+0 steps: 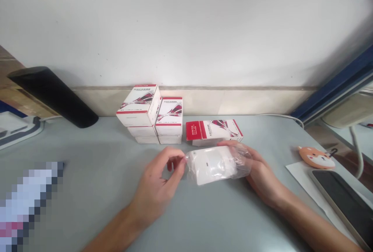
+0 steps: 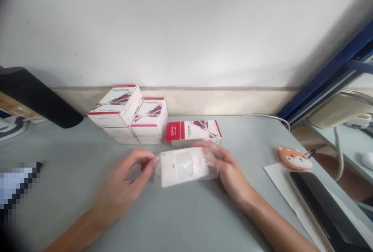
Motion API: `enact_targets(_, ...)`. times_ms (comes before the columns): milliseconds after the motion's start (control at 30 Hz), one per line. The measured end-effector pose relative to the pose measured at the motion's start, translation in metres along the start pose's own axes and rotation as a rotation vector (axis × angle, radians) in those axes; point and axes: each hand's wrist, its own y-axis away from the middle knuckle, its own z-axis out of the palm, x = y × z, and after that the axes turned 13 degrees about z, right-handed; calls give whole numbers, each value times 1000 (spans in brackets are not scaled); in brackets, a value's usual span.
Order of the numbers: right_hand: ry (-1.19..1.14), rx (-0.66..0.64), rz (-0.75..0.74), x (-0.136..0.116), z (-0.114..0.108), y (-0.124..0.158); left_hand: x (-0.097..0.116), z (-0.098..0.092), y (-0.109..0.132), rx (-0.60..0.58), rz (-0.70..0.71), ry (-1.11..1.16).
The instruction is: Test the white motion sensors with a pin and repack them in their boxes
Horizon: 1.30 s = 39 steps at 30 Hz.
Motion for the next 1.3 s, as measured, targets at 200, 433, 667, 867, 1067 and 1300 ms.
enact_targets(200,35,28,-34,-1,-4,-1,0,1,1,22,-17,-36)
enact_targets(433,59,17,-70,-6,-4,1,2,0,-1,41,53,-101)
enact_targets(667,132,50,-91,-9,0,3,0,0,-1,61,71,-110)
enact_targets(867,196,53,-69,-11,1,5,0,-1,-2,77,-43,2)
enact_targets(1067,247,22,-83,-8,-2,3,-2,-2,-5,56,-127,118)
enact_targets(1300,62,-81,37,-11,-8,3,-2,-4,-8,57,-235,332)
